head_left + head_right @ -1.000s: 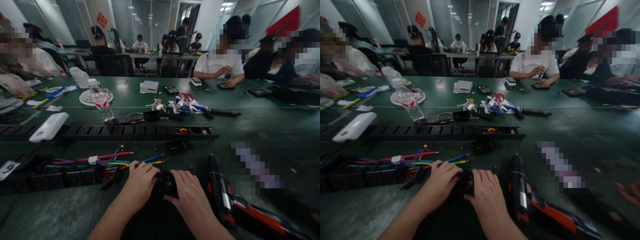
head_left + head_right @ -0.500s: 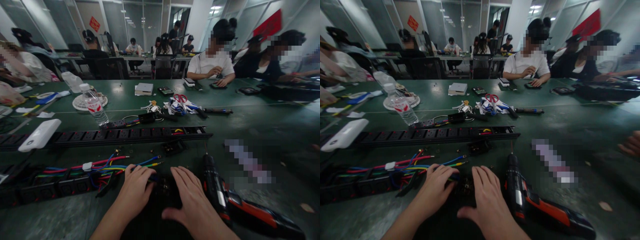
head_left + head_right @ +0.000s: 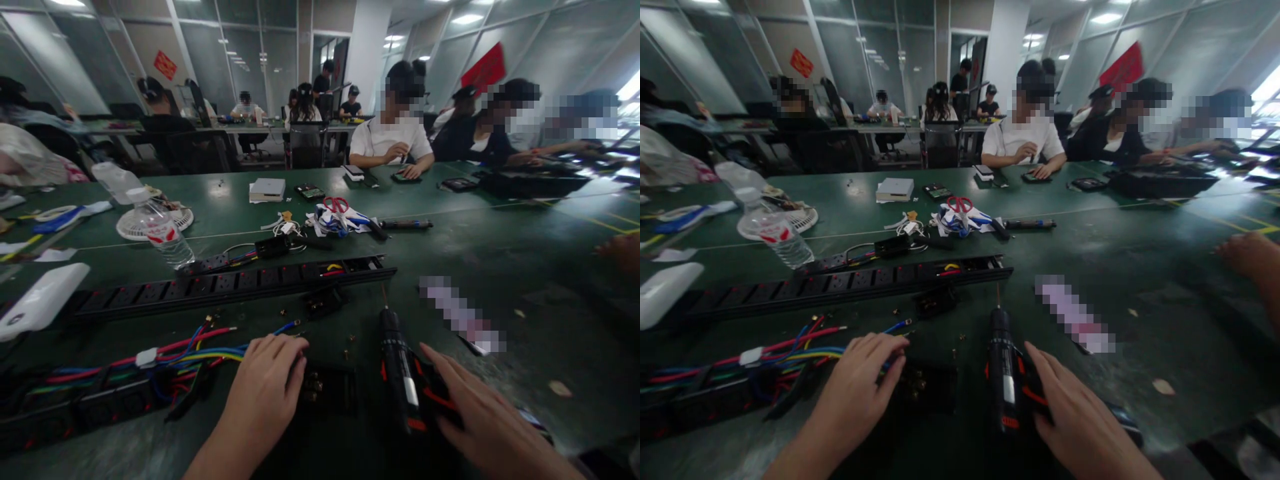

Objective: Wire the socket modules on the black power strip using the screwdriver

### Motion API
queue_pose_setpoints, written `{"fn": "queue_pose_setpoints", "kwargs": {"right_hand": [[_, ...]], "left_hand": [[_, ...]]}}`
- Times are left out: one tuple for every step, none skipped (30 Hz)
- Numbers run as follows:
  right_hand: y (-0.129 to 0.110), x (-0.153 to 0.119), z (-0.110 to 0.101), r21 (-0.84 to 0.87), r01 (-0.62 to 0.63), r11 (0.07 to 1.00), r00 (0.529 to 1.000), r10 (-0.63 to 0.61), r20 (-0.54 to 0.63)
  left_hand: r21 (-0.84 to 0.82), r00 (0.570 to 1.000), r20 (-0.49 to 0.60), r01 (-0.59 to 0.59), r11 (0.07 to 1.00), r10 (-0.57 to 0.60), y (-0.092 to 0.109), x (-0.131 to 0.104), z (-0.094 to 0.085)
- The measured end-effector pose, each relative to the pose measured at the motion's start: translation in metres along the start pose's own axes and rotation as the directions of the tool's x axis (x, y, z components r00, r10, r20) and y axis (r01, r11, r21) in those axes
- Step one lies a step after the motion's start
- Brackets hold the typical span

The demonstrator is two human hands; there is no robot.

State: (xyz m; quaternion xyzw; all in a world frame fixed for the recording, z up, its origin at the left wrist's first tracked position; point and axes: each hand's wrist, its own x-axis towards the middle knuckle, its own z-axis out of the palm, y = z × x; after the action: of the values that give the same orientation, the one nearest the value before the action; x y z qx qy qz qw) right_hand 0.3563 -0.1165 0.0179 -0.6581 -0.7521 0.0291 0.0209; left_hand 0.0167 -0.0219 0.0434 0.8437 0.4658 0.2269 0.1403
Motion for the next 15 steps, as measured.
{"fn": "queue_pose_setpoints", "kwargs": {"right_hand": [[-0.008,0.004,0.002,-0.020,-0.002,1.000,1.000,0.002,0.011],[-0.015,0.008,0.003,-0.038,-0.007,0.999,0.999,0.008,0.033],[-0.022,0.012,0.003,-0.056,-0.025,0.998,0.998,0.028,0.064],[-0.028,0.015,0.002,-0.070,-0.045,0.997,0.994,0.052,0.101],[-0.032,0.018,0.000,-0.078,-0.070,0.995,0.988,0.080,0.133],[-0.035,0.020,-0.002,-0.082,-0.096,0.992,0.982,0.108,0.153],[-0.037,0.021,-0.004,-0.073,-0.114,0.991,0.978,0.124,0.167],[-0.037,0.022,-0.007,-0.051,-0.124,0.991,0.977,0.131,0.170],[-0.036,0.021,-0.010,-0.020,-0.132,0.991,0.977,0.133,0.166],[-0.033,0.019,-0.012,0.015,-0.141,0.990,0.977,0.137,0.161],[-0.029,0.016,-0.015,0.053,-0.154,0.987,0.978,0.144,0.152],[-0.023,0.011,-0.016,0.099,-0.161,0.982,0.980,0.147,0.135],[-0.015,0.005,-0.017,0.153,-0.162,0.975,0.984,0.148,0.104],[-0.007,-0.003,-0.016,0.216,-0.165,0.962,0.986,0.154,0.070],[0.002,-0.011,-0.015,0.295,-0.150,0.944,0.988,0.152,0.014]], "left_hand": [[0.017,0.998,0.066,-0.011,1.000,0.010,0.008,0.006,-0.002],[0.036,0.991,0.130,-0.022,0.999,0.017,0.017,0.014,-0.004],[0.065,0.985,0.170,-0.019,0.998,0.008,0.025,0.022,-0.005],[0.093,0.979,0.203,-0.017,0.996,-0.002,0.032,0.031,-0.005],[0.123,0.970,0.241,-0.020,0.992,-0.011,0.039,0.040,-0.005],[0.158,0.957,0.290,-0.018,0.987,-0.028,0.045,0.050,-0.003],[0.196,0.936,0.347,-0.007,0.981,-0.063,0.050,0.060,-0.001],[0.238,0.906,0.408,0.011,0.971,-0.110,0.054,0.069,0.003],[0.277,0.872,0.464,0.027,0.960,-0.159,0.057,0.078,0.007],[0.287,0.856,0.488,0.028,0.957,-0.172,0.059,0.085,0.012],[0.289,0.849,0.500,0.025,0.957,-0.173,0.062,0.092,0.018],[0.292,0.839,0.514,0.026,0.956,-0.179,0.063,0.097,0.023],[0.290,0.832,0.524,0.026,0.957,-0.182,0.065,0.102,0.028],[0.287,0.827,0.531,0.030,0.957,-0.185,0.066,0.105,0.033],[0.285,0.825,0.532,0.037,0.958,-0.190,0.066,0.107,0.037]]}}
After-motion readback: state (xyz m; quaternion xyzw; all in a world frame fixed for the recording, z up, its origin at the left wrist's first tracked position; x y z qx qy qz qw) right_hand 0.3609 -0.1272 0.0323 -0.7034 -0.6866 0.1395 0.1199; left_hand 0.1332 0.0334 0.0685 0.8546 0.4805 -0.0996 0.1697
